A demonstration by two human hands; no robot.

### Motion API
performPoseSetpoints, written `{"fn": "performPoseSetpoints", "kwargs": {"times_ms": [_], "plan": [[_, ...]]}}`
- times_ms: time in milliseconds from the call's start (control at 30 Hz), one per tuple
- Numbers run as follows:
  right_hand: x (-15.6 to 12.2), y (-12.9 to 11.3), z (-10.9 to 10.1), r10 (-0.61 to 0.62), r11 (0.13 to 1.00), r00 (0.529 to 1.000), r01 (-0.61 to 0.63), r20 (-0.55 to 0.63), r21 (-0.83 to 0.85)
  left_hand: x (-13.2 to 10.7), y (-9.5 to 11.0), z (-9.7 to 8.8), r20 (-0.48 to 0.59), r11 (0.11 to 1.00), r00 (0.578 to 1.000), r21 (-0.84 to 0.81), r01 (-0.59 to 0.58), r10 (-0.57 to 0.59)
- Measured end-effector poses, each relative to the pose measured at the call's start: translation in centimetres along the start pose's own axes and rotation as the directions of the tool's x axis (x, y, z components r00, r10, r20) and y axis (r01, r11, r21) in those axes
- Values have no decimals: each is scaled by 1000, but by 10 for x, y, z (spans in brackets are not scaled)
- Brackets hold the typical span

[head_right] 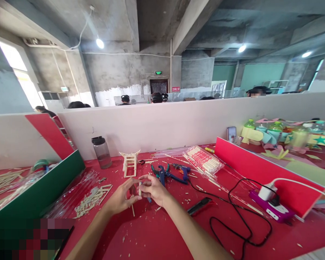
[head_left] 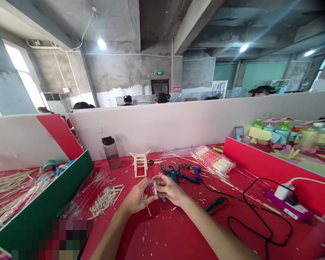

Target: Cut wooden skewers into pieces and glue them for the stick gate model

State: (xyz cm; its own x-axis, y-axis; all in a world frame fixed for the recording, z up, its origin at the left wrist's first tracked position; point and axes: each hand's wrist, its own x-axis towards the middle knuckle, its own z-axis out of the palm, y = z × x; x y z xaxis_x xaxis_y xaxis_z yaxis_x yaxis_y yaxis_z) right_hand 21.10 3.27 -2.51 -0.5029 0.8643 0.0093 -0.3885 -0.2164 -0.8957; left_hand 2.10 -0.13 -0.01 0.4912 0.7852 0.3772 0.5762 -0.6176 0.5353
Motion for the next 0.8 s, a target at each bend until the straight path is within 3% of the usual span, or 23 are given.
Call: {"fn": "performPoseSetpoints", "kwargs": {"times_ms": [367, 467, 533, 633, 700, 800], "plan": [[1, -1, 4, 14, 998, 1000, -14, 0, -64, 0, -7, -3, -24, 998, 999, 64, -26, 27], [4, -4, -1, -88, 965, 992, 62, -92, -256, -2, -14, -9, -61, 994, 998, 103, 19, -13], [5, -6, -5, -235, 824, 964, 129, -125, -551, -4, -20, -14, -79, 985, 994, 147, 87, -76], [1, -5, -7, -380, 387, 925, 159, 0, -908, -6, -28, -19, -86, 961, 985, 220, 168, -153], [-3, 1, -5, -315, 156, 947, 122, 68, -980, -7, -31, -19, -83, 950, 983, 258, 178, -162], [-7, 9, 2, -168, -52, 984, 47, 55, -998, -7, -34, -15, -93, 947, 984, 271, 173, -153]]}}
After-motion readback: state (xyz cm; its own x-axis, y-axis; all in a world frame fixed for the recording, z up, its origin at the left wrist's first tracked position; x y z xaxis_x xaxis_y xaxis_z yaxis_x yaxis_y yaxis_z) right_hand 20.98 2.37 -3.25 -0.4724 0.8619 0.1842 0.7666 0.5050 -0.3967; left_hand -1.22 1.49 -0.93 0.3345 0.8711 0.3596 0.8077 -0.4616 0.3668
